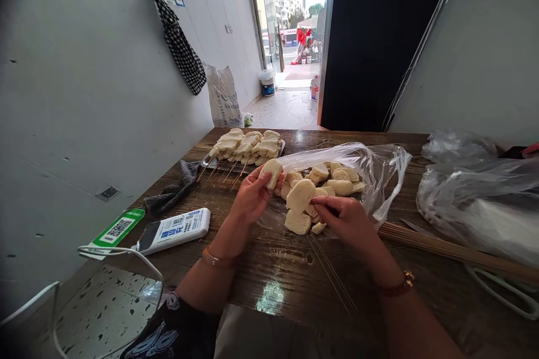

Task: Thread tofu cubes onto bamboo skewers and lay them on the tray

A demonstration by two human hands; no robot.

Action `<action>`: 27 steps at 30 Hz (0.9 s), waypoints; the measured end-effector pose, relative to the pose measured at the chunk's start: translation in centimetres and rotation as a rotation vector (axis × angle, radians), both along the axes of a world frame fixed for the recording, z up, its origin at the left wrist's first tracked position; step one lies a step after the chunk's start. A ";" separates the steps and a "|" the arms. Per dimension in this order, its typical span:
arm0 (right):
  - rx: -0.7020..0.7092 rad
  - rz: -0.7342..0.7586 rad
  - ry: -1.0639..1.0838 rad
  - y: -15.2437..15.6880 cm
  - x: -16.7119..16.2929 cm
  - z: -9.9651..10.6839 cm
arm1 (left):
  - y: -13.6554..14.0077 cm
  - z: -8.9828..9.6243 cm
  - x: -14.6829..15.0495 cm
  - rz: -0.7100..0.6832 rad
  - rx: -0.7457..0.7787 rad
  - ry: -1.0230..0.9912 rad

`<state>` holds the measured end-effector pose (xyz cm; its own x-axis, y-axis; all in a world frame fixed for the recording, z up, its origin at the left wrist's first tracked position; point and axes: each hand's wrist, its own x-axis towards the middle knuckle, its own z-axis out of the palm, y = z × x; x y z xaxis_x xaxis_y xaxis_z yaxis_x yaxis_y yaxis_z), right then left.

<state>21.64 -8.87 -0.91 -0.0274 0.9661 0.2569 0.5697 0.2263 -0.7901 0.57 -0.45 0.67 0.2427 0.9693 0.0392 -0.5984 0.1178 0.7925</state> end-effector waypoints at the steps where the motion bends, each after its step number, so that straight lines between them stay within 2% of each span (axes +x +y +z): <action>1: 0.002 0.000 -0.008 0.0 0.0 0.0 | 0.0 0.0 0.0 -0.003 0.002 0.003; 6: 0.032 0.011 -0.056 -0.1 0.0 0.0 | -0.2 0.1 0.1 -0.004 0.027 0.039; 13: 0.113 -0.019 -0.145 -0.1 0.3 0.1 | 0.0 -0.5 0.4 0.126 0.144 0.179; 18: 0.136 -0.031 -0.158 -0.1 0.2 0.1 | 0.0 -0.9 0.5 0.138 0.175 0.264; 27: 0.138 -0.072 -0.085 0.0 -0.4 -0.1 | -0.7 -0.8 1.2 0.090 0.112 0.181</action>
